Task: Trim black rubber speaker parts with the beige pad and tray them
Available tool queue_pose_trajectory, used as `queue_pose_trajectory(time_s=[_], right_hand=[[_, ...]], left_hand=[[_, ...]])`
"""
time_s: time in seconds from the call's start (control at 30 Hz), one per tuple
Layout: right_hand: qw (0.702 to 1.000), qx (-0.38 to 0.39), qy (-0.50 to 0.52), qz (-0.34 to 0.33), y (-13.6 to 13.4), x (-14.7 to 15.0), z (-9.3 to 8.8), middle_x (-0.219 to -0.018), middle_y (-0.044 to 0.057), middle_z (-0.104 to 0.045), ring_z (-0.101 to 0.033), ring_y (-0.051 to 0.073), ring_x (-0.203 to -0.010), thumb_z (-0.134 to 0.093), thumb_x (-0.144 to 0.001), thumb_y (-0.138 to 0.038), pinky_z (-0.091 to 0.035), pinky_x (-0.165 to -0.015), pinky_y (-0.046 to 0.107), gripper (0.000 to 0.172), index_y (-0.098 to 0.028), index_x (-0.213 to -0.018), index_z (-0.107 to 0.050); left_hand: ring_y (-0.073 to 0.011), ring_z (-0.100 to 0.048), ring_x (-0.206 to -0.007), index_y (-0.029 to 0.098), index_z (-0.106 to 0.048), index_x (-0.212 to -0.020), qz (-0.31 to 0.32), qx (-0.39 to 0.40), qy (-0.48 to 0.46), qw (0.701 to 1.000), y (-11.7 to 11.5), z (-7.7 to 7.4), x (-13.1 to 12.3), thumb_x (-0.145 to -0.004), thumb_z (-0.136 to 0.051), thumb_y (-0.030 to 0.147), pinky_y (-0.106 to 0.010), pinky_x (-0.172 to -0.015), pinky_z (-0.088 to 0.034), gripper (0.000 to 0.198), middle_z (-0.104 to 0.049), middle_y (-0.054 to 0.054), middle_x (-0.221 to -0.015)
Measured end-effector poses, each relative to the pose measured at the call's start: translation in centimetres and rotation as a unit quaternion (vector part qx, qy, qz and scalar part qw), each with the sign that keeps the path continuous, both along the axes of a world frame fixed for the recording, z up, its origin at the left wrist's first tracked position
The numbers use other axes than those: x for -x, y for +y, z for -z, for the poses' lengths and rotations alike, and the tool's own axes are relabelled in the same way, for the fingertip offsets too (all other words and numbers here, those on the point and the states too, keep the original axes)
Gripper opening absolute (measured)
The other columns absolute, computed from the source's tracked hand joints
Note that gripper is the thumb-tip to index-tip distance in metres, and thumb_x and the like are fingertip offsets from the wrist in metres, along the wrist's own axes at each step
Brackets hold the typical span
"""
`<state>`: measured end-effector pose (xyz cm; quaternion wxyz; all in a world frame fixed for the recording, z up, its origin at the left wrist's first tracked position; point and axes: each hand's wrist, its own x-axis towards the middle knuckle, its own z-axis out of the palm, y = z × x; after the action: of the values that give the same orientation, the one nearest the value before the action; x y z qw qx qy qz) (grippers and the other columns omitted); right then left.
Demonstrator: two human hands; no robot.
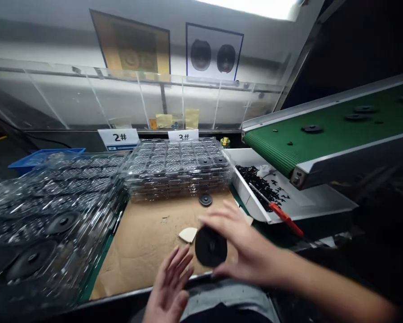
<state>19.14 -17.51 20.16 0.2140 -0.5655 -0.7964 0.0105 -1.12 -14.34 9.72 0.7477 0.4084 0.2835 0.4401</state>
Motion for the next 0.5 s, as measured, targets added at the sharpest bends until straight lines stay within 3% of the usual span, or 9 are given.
queue_pose_trajectory(time_s=[0.1,0.2,0.33,0.5], right_hand=[[0.984,0.043,0.176,-0.006,-3.8,4.3,5.7,-0.129,0.008,-0.045,-0.037,0.024,-0.124,-0.073,-0.066,-0.039,-0.029,-0.106,0.044,0.086,-0.026,-0.135,-0.024],[0.949,0.045,0.304,0.066,-6.0,5.9,9.0,-0.130,0.009,-0.042,-0.040,0.023,-0.123,-0.075,-0.065,-0.037,-0.040,-0.099,0.036,0.087,-0.030,-0.135,-0.023],[0.923,0.104,0.352,0.116,-6.5,6.2,10.7,-0.129,0.010,-0.042,-0.044,0.023,-0.119,-0.071,-0.069,-0.041,-0.040,-0.098,0.036,0.083,-0.029,-0.137,-0.024],[0.940,0.134,0.304,0.076,-3.9,6.1,11.8,-0.135,0.009,-0.038,-0.035,0.025,-0.126,-0.061,-0.076,-0.049,-0.034,-0.103,0.041,0.080,-0.030,-0.140,-0.018]], left_hand=[[-0.0309,-0.045,-0.121,0.031,-0.054,-0.120,0.065,0.015,-0.066,0.996,-1.5,-0.3,-1.1,-0.054,-0.076,0.046,-0.038,-0.100,-0.037,0.071,-0.054,-0.009,-0.128],[-0.0309,-0.047,-0.119,0.028,-0.057,-0.117,0.124,0.050,-0.062,0.989,-2.4,0.7,-1.0,-0.053,-0.076,0.047,-0.037,-0.100,-0.036,0.070,-0.056,-0.012,-0.125],[-0.0306,-0.051,-0.115,0.027,-0.059,-0.114,0.154,0.090,-0.038,0.983,-2.3,1.9,-0.7,-0.050,-0.079,0.044,-0.039,-0.099,-0.035,0.069,-0.058,-0.013,-0.120],[-0.0299,-0.051,-0.115,0.024,-0.056,-0.115,0.101,0.206,-0.036,0.973,-0.7,2.4,-0.4,-0.055,-0.078,0.039,-0.039,-0.098,-0.036,0.066,-0.061,-0.014,-0.115]])
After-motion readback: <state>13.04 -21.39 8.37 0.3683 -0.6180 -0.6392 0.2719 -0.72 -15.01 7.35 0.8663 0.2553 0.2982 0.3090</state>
